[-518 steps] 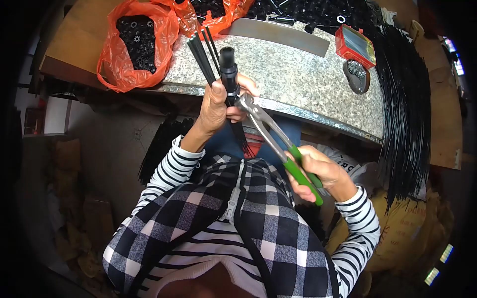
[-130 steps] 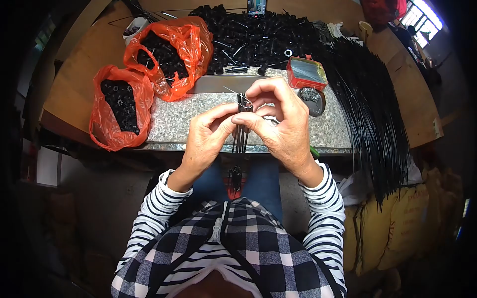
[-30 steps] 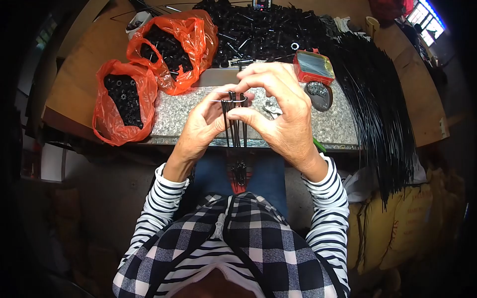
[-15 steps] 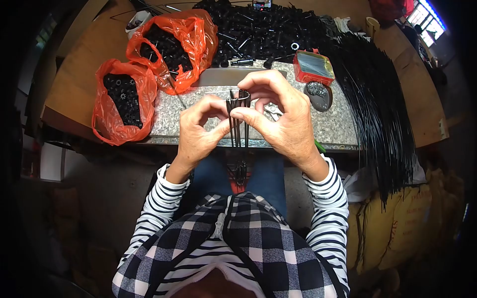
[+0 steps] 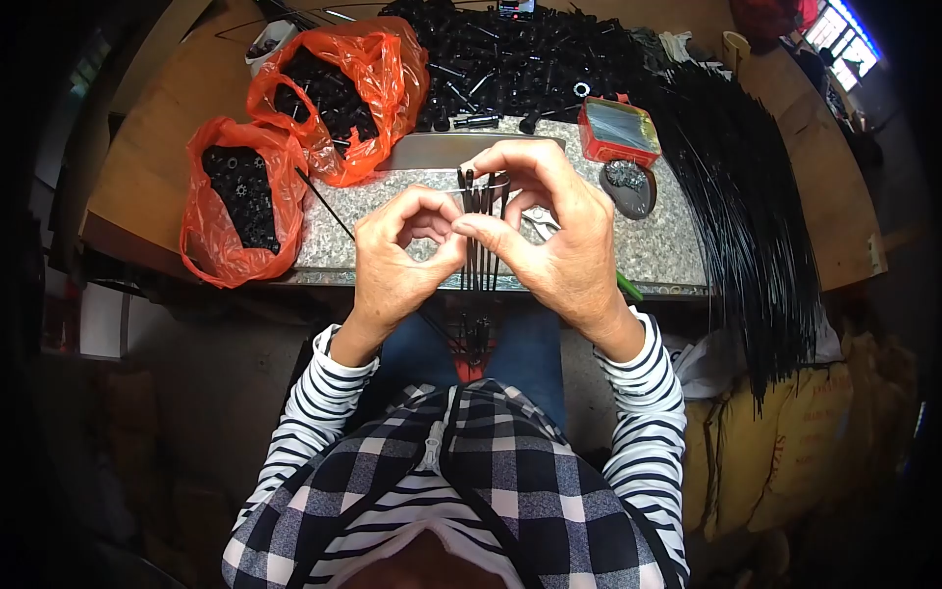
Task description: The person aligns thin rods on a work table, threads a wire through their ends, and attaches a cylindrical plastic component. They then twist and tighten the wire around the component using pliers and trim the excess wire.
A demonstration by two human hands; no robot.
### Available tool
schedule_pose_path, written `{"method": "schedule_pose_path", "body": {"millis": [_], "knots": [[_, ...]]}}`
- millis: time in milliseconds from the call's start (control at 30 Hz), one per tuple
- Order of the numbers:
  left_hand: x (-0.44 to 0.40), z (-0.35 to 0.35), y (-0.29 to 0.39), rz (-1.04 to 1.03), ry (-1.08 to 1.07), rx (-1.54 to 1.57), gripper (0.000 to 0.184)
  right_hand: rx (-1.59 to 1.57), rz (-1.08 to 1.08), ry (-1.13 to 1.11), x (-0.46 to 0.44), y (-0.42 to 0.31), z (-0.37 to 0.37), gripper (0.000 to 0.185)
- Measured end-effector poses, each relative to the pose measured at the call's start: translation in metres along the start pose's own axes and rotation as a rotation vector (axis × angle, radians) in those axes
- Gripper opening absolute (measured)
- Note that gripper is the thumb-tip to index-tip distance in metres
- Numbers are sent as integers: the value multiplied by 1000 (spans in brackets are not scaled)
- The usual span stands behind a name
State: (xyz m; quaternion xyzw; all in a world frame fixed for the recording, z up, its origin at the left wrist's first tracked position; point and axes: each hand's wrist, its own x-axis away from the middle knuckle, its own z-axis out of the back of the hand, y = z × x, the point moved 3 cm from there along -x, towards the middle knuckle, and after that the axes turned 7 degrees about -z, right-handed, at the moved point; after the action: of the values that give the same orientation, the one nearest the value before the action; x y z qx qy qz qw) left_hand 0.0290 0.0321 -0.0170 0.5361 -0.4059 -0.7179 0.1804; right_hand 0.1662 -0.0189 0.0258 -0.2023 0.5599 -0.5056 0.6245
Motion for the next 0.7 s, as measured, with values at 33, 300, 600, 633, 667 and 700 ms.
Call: {"method": "schedule_pose_path", "body": {"millis": [33,300,600,633,667,700], "knots": [[0,-1,0,10,2,-24,12,0,0,1,-1,0,0,34],[4,2,1,118,-19,71,19,94,-1,-24,-1,-1,0,26],[24,35,31,-407,138,-740,19,170,119,42,0,9,9,4],[29,39,27,-507,309,-809,21,146,180,55,0,12,10,3],[35,44,29,-555,358,-945,21,100,181,146,0,12,10,7],[40,50,26,-491,391,-899,21,108,206,142,2,13,12,7]]}}
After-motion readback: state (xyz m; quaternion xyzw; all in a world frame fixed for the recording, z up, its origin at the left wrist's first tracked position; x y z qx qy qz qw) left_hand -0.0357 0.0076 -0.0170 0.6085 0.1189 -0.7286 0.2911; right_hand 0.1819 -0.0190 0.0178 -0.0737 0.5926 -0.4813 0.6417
